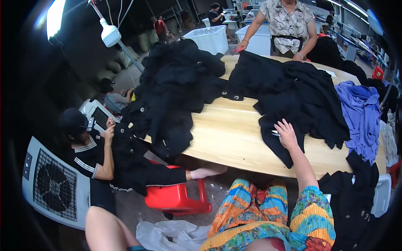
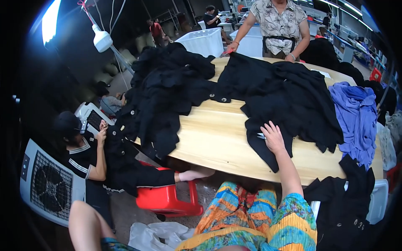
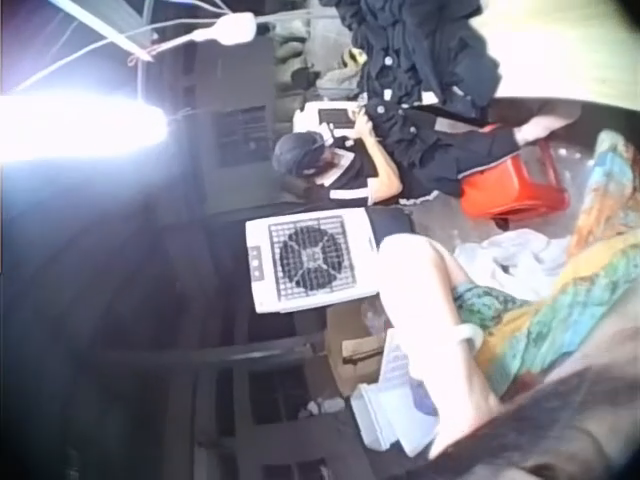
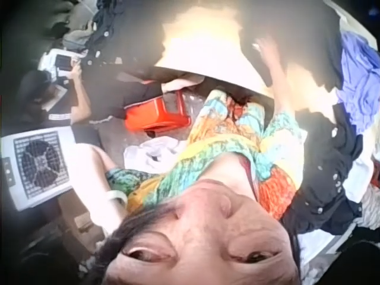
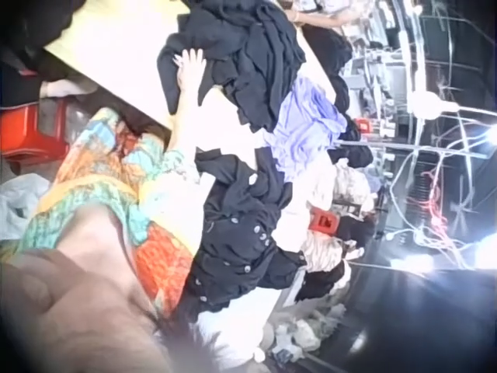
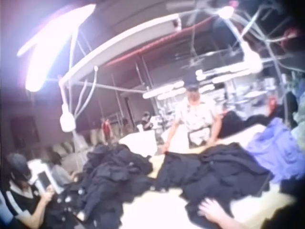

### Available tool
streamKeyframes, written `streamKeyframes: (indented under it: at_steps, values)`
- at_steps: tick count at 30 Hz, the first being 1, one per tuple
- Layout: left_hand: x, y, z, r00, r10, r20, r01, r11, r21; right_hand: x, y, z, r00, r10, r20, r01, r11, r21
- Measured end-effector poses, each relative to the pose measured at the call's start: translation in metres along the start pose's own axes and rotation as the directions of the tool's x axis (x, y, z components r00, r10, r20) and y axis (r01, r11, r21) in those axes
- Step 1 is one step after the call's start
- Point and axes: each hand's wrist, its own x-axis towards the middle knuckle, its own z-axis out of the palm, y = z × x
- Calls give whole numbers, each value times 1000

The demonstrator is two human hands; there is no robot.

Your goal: Trimming loose threads around metal eyelets on black garments using thread snips.

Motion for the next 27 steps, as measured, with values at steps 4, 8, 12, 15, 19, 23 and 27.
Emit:
streamKeyframes:
  at_steps: [4, 8, 12, 15, 19, 23, 27]
  values:
    - [4, -5, 0, 1000, 9, -9, -9, 1000, -11, 1, 3, 11, 998, -3, -68, 2, 1000, -8]
    - [-6, -9, -1, 998, -54, -29, 53, 998, -19, 3, 4, -1, 996, 18, -83, -14, 999, 53]
    - [-23, -54, -9, 979, -172, 106, 130, 938, 321, 4, -2, 3, 992, -11, -127, 23, 996, 91]
    - [-71, -177, -21, 741, -656, 146, 331, 546, 769, -6, 5, 0, 995, 1, -97, 11, 992, 123]
    - [-142, -314, -94, 433, -860, -271, 627, 72, 776, -8, -5, -4, 998, 51, -32, -42, 975, 220]
    - [-170, -431, -164, 517, -748, -417, 483, -148, 863, -6, -6, -9, 992, 94, 89, -114, 959, 258]
    - [-181, -517, -180, 536, -711, -455, 447, -218, 868, -3, -3, -16, 976, 146, 163, -180, 958, 225]
